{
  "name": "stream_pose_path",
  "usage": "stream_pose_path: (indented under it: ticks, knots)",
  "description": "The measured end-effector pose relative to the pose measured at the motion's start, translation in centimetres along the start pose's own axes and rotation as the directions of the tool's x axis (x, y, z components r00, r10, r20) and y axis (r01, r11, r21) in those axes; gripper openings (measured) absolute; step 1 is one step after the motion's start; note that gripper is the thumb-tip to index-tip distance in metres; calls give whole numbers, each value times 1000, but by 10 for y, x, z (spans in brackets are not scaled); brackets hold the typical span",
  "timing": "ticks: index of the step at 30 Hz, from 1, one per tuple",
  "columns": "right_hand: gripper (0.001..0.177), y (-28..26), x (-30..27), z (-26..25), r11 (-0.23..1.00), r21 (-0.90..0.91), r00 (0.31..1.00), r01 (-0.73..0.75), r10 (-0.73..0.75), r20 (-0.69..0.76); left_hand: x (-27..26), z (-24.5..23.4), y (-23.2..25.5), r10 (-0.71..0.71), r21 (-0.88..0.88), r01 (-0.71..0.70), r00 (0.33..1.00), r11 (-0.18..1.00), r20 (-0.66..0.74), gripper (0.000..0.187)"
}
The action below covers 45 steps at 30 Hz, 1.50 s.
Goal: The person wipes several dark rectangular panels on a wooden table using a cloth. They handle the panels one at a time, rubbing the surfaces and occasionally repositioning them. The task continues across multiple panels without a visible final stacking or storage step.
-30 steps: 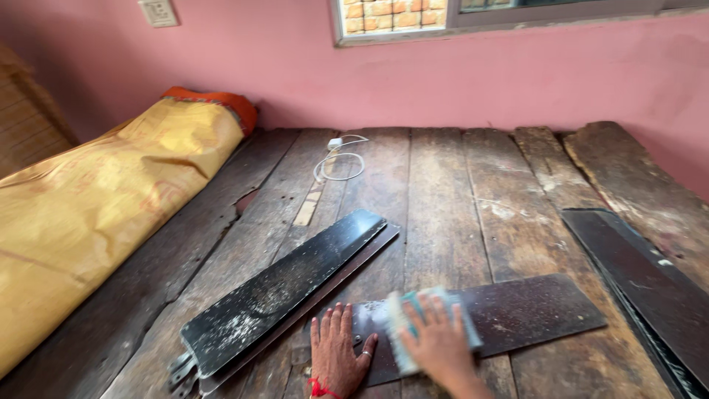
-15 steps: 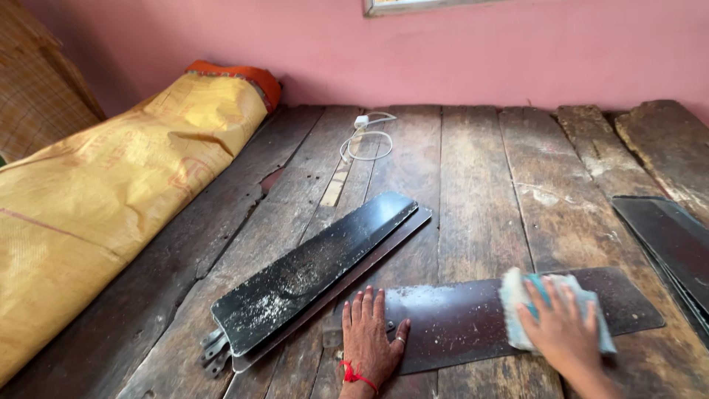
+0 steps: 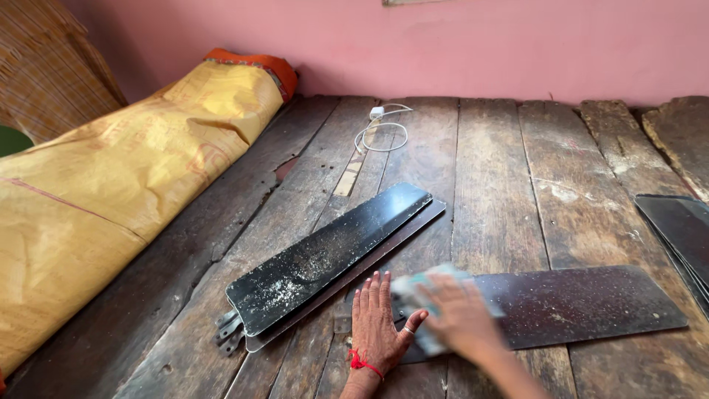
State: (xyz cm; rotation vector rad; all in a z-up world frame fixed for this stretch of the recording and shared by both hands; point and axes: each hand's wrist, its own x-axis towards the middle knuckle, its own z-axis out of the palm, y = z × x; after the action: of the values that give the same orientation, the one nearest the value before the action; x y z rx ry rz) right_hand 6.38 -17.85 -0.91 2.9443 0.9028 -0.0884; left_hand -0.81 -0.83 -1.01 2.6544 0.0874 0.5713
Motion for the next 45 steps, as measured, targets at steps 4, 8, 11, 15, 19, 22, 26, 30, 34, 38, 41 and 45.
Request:
stream_pose_path:
  ticks: [4,8,11,15,19,22,26,30,34,38,41,45]
  knots:
    - [61,99,-33,11,974,-44,966,-222,213,-146,-1,-6,4,-2,-1,2,998,1000,65,107]
    - [70,134,-42,21,889,-97,892,-447,434,-129,1,-7,7,-11,13,10,993,1000,116,109]
    - [64,95,-28,19,904,-177,921,-390,387,-53,2,-5,6,-6,15,4,991,1000,135,109]
    - [63,5,2,6,982,-131,890,-135,62,-452,0,1,4,75,46,-80,992,996,97,111]
    - [65,-30,5,-2,989,44,990,-140,140,18,-2,0,1,196,107,-203,978,973,78,113]
    - [64,6,-12,6,991,-84,991,-108,101,-87,-6,1,4,252,62,-261,960,963,124,109]
    - [66,103,-39,15,943,-61,944,-326,321,-81,-3,0,7,200,18,-205,967,979,158,110]
    - [67,154,-59,23,862,-40,851,-505,490,-188,-2,4,4,230,41,-240,957,970,177,110]
    - [64,106,-33,32,897,-196,918,-396,383,-104,1,23,3,307,111,-327,938,939,163,114]
    - [67,20,4,32,976,62,937,-211,220,-272,-1,52,5,320,81,-340,928,937,191,126]
    - [68,12,4,29,988,139,967,-73,104,-233,0,66,0,313,81,-337,925,938,215,132]
    - [65,85,-23,28,975,5,955,-224,221,-198,-1,75,-2,216,58,-251,911,966,351,132]
